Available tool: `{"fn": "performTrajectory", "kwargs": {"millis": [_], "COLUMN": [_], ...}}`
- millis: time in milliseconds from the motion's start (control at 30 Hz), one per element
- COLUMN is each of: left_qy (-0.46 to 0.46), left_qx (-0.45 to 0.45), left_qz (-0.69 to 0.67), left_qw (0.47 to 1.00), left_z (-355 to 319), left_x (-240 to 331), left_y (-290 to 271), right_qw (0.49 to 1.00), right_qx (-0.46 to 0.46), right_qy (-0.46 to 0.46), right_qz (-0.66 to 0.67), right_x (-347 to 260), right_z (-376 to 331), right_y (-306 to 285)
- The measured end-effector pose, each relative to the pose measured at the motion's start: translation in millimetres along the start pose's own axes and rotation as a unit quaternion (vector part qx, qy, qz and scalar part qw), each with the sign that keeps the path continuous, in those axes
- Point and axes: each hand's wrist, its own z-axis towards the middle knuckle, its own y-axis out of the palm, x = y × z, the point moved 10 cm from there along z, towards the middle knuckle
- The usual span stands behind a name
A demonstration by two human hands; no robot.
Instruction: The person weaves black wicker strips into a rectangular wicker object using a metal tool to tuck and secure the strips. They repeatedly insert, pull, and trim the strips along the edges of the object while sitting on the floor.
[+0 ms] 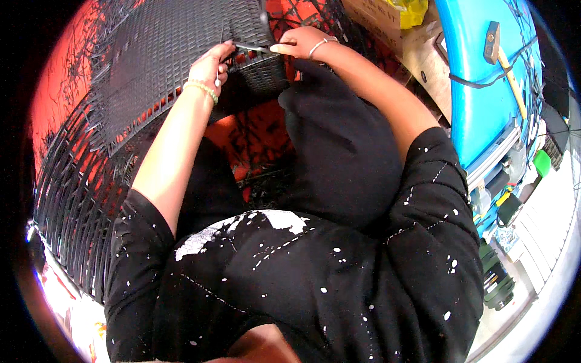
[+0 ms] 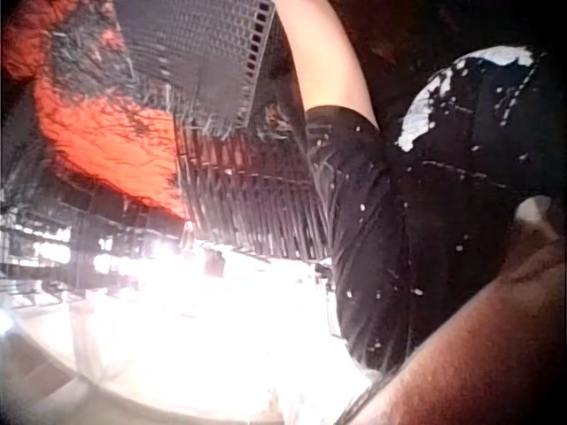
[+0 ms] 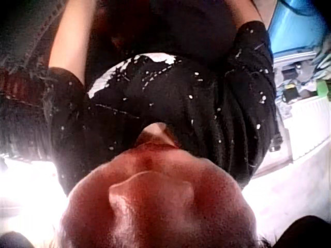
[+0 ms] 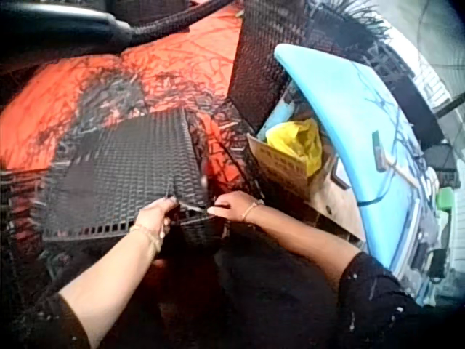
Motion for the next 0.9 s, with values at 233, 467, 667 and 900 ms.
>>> {"fn": "performTrajectory", "kwargs": {"millis": [233, 467, 667, 900], "left_qy": [0.128, 0.268, 0.442, 0.405], "left_qx": [-0.050, -0.118, -0.042, 0.135], "left_qz": [-0.062, -0.121, -0.193, 0.337], "left_qw": [0.989, 0.949, 0.875, 0.840], "left_z": [-14, -54, -103, -114], "left_x": [39, 133, 252, 245], "left_y": [23, -34, -124, -166], "right_qw": [0.999, 0.993, 0.992, 0.995], "right_qx": [0.002, 0.035, 0.032, -0.014], "right_qy": [0.013, 0.025, 0.020, 0.020], "right_qz": [0.050, 0.111, 0.117, 0.093], "right_x": [5, -3, 25, 13], "right_z": [-7, -10, -22, -26], "right_y": [-1, -14, -9, -4]}}
